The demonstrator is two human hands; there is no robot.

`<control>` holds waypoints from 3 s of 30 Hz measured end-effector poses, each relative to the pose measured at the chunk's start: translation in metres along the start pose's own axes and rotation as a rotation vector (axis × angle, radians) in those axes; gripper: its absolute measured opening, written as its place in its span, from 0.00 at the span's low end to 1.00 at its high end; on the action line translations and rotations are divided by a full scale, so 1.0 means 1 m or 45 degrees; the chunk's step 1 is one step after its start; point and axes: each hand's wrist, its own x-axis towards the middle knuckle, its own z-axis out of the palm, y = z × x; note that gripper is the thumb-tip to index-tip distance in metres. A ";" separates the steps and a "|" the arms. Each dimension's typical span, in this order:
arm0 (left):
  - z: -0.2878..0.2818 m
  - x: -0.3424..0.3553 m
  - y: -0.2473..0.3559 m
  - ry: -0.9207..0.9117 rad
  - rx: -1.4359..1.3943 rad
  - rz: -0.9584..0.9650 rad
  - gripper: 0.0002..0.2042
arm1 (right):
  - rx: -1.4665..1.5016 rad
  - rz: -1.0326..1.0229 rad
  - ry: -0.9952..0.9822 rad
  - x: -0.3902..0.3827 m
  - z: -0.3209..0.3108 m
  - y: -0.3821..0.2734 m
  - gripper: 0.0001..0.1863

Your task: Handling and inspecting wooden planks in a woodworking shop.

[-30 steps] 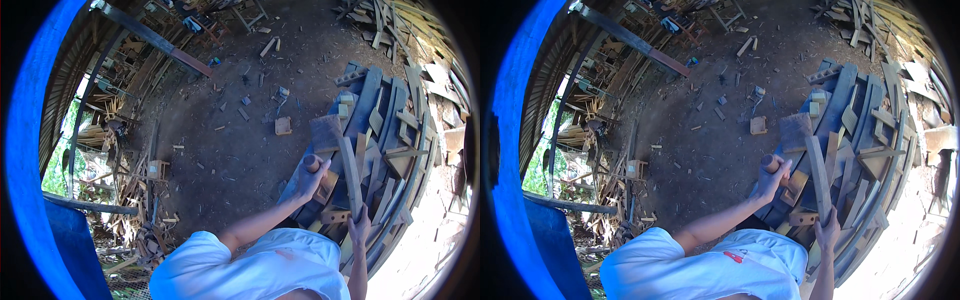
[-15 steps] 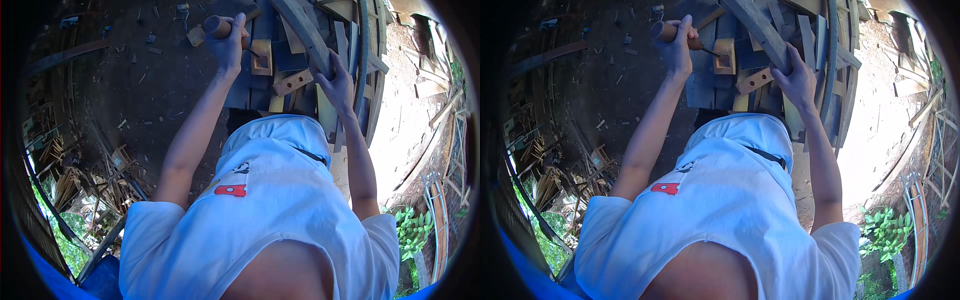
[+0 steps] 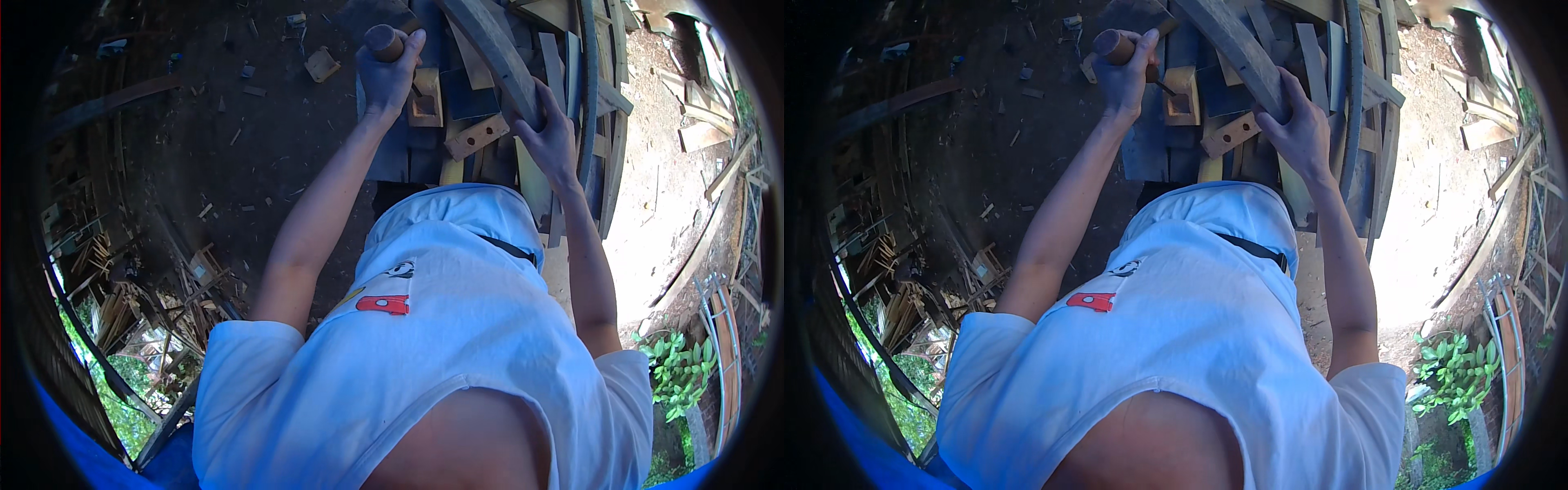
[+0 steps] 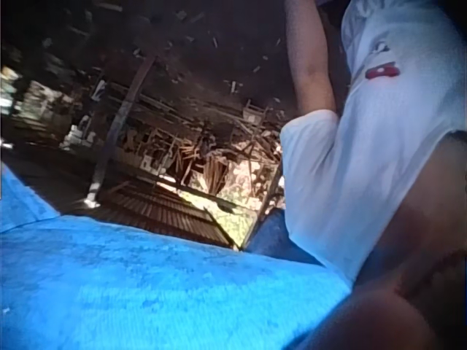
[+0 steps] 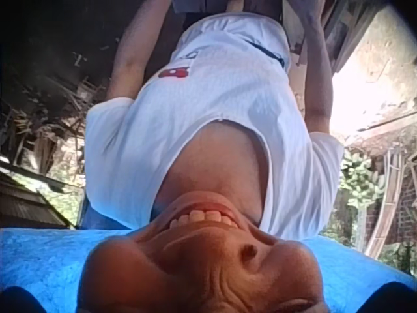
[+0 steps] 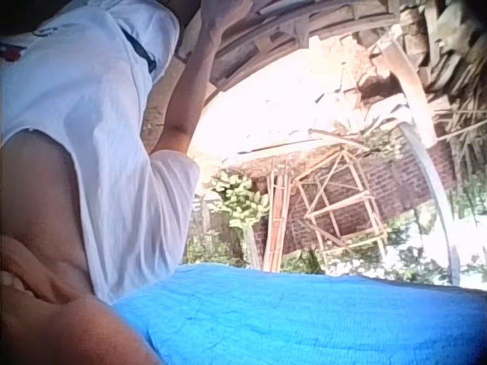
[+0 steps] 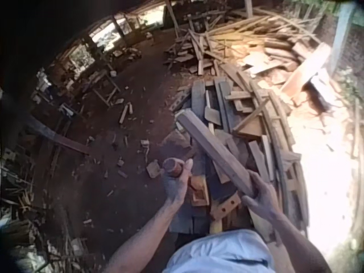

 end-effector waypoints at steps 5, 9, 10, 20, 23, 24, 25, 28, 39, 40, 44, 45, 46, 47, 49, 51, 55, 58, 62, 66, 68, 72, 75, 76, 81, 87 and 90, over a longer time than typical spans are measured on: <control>0.002 -0.002 -0.011 0.001 -0.013 -0.034 0.09 | 0.052 -0.074 -0.005 0.018 -0.002 -0.023 0.35; 0.007 -0.005 -0.013 -0.035 0.000 -0.016 0.10 | 0.051 -0.118 -0.022 0.024 -0.004 -0.034 0.35; 0.007 -0.005 -0.011 -0.043 0.013 -0.020 0.10 | 0.068 -0.114 -0.043 0.025 -0.005 -0.036 0.35; 0.016 -0.011 -0.003 -0.156 0.147 -0.030 0.10 | 0.207 -0.268 -0.009 0.040 -0.012 -0.063 0.37; 0.018 -0.014 -0.007 -0.103 0.131 0.027 0.10 | 0.339 -0.546 0.087 0.044 -0.023 -0.093 0.36; 0.020 -0.015 -0.004 -0.068 0.125 0.105 0.10 | 0.339 -0.547 0.088 0.043 -0.025 -0.099 0.36; 0.020 -0.014 -0.003 -0.031 0.118 0.188 0.10 | 0.306 -0.599 0.063 0.041 -0.026 -0.103 0.37; 0.021 -0.013 -0.009 0.015 0.071 0.284 0.07 | 0.069 -0.500 -0.181 0.043 -0.023 -0.095 0.38; 0.022 -0.011 -0.011 -0.055 0.072 0.236 0.07 | -0.142 -0.358 -0.293 0.044 -0.018 -0.087 0.38; 0.021 -0.013 -0.010 -0.040 0.001 0.199 0.06 | -0.141 -0.361 -0.296 0.045 -0.020 -0.092 0.38; 0.016 0.004 -0.013 -0.129 0.189 0.103 0.06 | 0.122 -0.482 -0.084 0.045 -0.030 -0.111 0.37; 0.017 0.006 -0.017 -0.145 0.206 0.157 0.07 | 0.062 -0.501 -0.055 0.044 -0.026 -0.111 0.37; 0.019 0.008 -0.021 -0.163 0.219 0.214 0.08 | -0.001 -0.520 -0.022 0.045 -0.022 -0.109 0.37; 0.023 0.008 -0.021 -0.165 0.215 0.223 0.08 | -0.006 -0.524 -0.014 0.048 -0.019 -0.100 0.37; 0.026 0.006 -0.022 -0.167 -0.014 0.208 0.08 | -0.249 -0.397 -0.193 0.053 -0.013 -0.088 0.37; 0.024 0.022 -0.028 -0.184 0.102 0.157 0.08 | -0.158 -0.462 -0.125 0.062 -0.022 -0.093 0.37; 0.021 0.020 -0.027 -0.275 0.236 0.023 0.09 | -0.072 -0.453 -0.054 0.055 -0.019 -0.101 0.38; 0.016 0.015 -0.027 -0.291 0.172 -0.020 0.10 | -0.366 -0.395 -0.191 0.055 -0.010 -0.084 0.38; -0.003 0.018 -0.019 -0.079 -0.144 -0.197 0.07 | -0.064 -0.316 -0.125 0.050 -0.018 -0.080 0.38; -0.018 0.020 -0.010 0.000 -0.278 -0.116 0.09 | 0.054 -0.162 -0.015 0.048 -0.015 -0.061 0.37; -0.019 0.017 -0.008 0.085 -0.207 -0.108 0.09 | 0.084 -0.108 -0.044 0.044 -0.013 -0.053 0.38; -0.018 0.013 -0.007 0.039 -0.215 -0.111 0.09 | 0.113 0.034 -0.144 0.035 -0.009 -0.050 0.38; -0.016 0.008 -0.006 0.002 -0.113 -0.147 0.09 | 0.098 0.050 -0.173 0.031 -0.008 -0.050 0.38; -0.017 0.006 -0.007 -0.026 -0.080 -0.144 0.09 | 0.098 0.050 -0.172 0.031 -0.008 -0.052 0.38; -0.012 -0.006 -0.007 -0.173 0.032 -0.078 0.10 | 0.226 -0.119 -0.096 0.033 -0.011 -0.067 0.37; -0.004 -0.018 -0.006 -0.182 0.211 0.060 0.10 | 0.353 -0.496 -0.106 0.038 -0.019 -0.105 0.37; 0.002 -0.023 -0.009 -0.149 0.082 0.067 0.06 | -0.129 -0.391 -0.317 0.039 -0.011 -0.093 0.39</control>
